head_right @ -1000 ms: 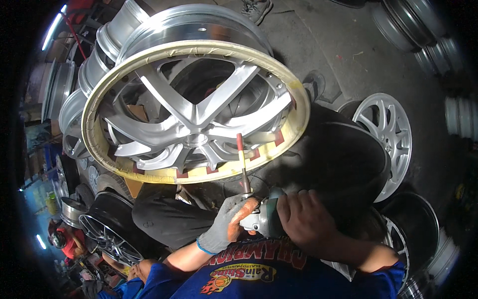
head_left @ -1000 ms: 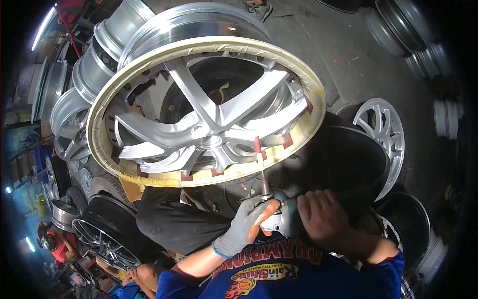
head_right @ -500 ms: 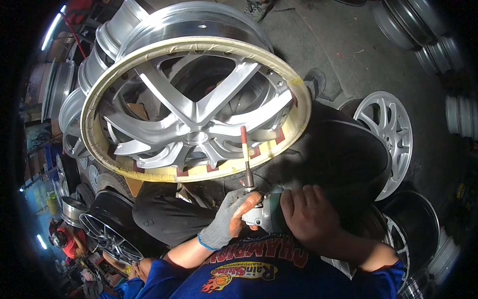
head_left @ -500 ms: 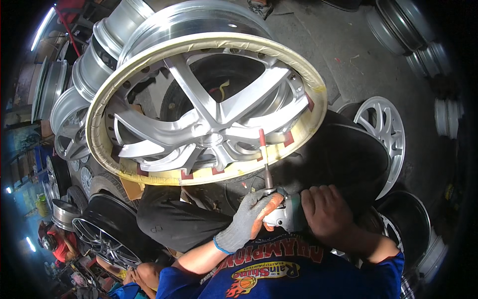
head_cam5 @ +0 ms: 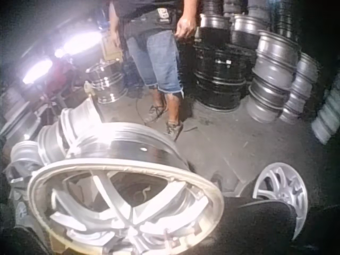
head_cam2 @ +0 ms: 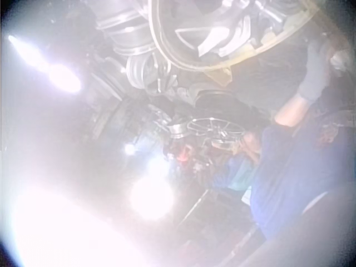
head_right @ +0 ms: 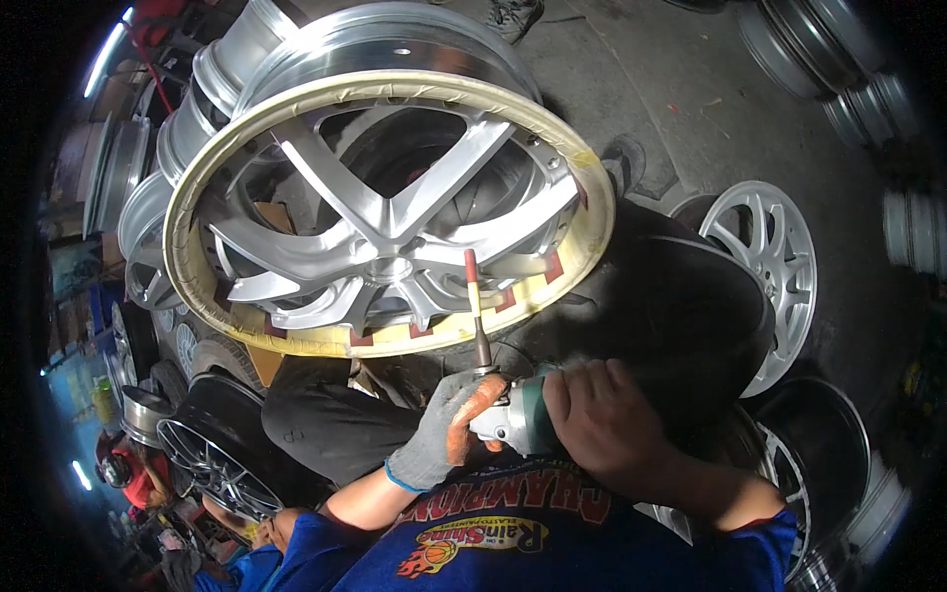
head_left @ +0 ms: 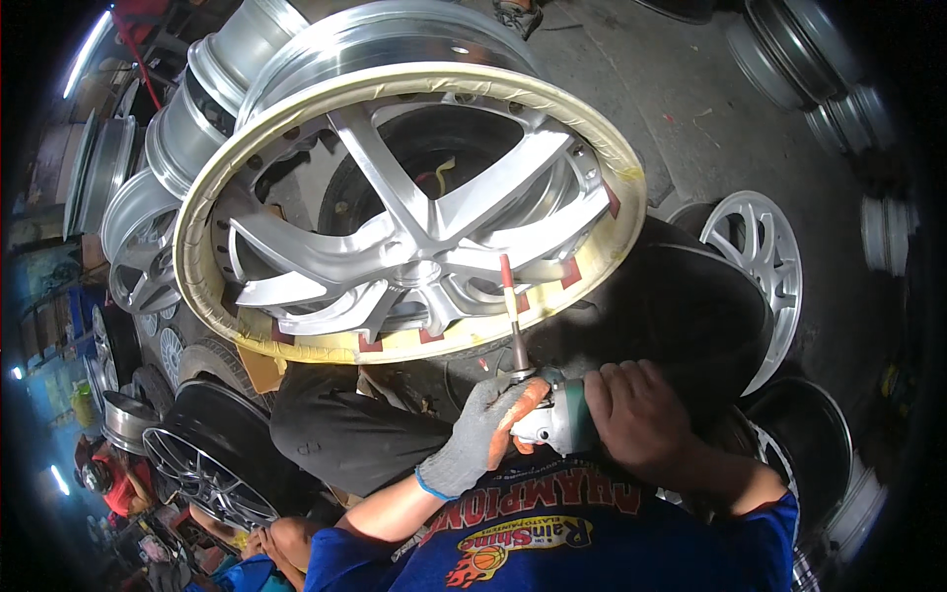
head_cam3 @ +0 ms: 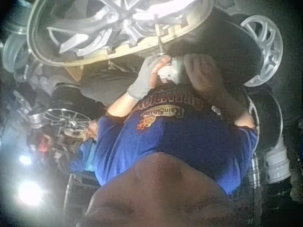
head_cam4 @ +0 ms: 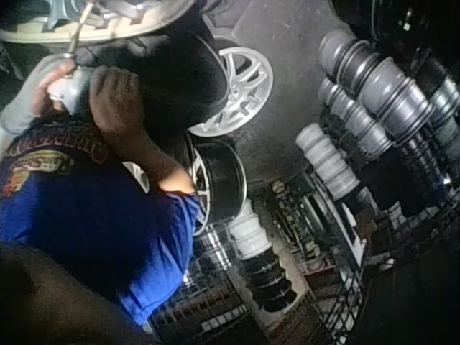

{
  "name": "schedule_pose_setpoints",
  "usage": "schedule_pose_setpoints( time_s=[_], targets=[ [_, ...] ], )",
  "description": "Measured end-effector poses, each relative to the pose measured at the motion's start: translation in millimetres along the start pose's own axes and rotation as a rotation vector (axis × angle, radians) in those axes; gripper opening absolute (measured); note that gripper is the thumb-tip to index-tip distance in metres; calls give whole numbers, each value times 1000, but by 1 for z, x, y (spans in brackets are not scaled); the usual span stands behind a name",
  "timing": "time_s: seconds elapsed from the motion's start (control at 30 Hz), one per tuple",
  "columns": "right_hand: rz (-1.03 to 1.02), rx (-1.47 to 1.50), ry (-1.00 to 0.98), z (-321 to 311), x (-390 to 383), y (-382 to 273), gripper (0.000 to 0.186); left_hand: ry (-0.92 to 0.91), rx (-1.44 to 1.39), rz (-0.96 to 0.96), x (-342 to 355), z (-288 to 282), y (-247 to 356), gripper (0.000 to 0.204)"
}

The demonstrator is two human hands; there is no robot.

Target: The person uses a power tool to grind or polish the inner rim of a car wheel, then turns the wheel over and uses a cloth to wipe the rim.

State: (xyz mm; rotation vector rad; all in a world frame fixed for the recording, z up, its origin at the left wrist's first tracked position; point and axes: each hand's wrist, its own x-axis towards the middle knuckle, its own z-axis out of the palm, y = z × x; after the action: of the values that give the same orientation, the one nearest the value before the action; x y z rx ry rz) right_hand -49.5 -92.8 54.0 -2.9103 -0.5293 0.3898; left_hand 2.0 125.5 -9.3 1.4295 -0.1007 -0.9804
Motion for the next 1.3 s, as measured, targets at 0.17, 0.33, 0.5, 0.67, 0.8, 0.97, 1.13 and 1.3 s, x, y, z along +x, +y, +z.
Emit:
schedule_pose_setpoints(
  time_s=[0.17, 0.33, 0.5, 0.67, 0.8, 0.97, 1.13, 1.3],
  targets=[
    [-20, 86, 59, -2, -4, 10, 31, 78, 131, 182, -6, 16, 6, 30],
    [54, 96, 83, -22, -15, 30, 48, -10, -217, -289, 26, 38, 36, 38],
    [174, 51, 146, -25, -28, 60, 59, -146, -200, -232, 50, 57, 63, 46],
    [212, 10, 161, -29, -30, 72, 55, -142, -257, -173, 65, 74, 53, 56],
    [210, -2, 113, -28, -31, 83, 59, -114, -164, -159, 70, 76, 63, 60],
    [210, 18, 102, -28, -33, 96, 59, -185, -1, 179, 84, 86, 26, 45],
    [203, 36, 98, -28, -30, 100, 68, -188, 187, 370, 93, 89, 12, 80],
    [178, 56, 107, -26, -30, 101, 67, -118, -178, -168, 81, 85, 59, 60]
  ],
)
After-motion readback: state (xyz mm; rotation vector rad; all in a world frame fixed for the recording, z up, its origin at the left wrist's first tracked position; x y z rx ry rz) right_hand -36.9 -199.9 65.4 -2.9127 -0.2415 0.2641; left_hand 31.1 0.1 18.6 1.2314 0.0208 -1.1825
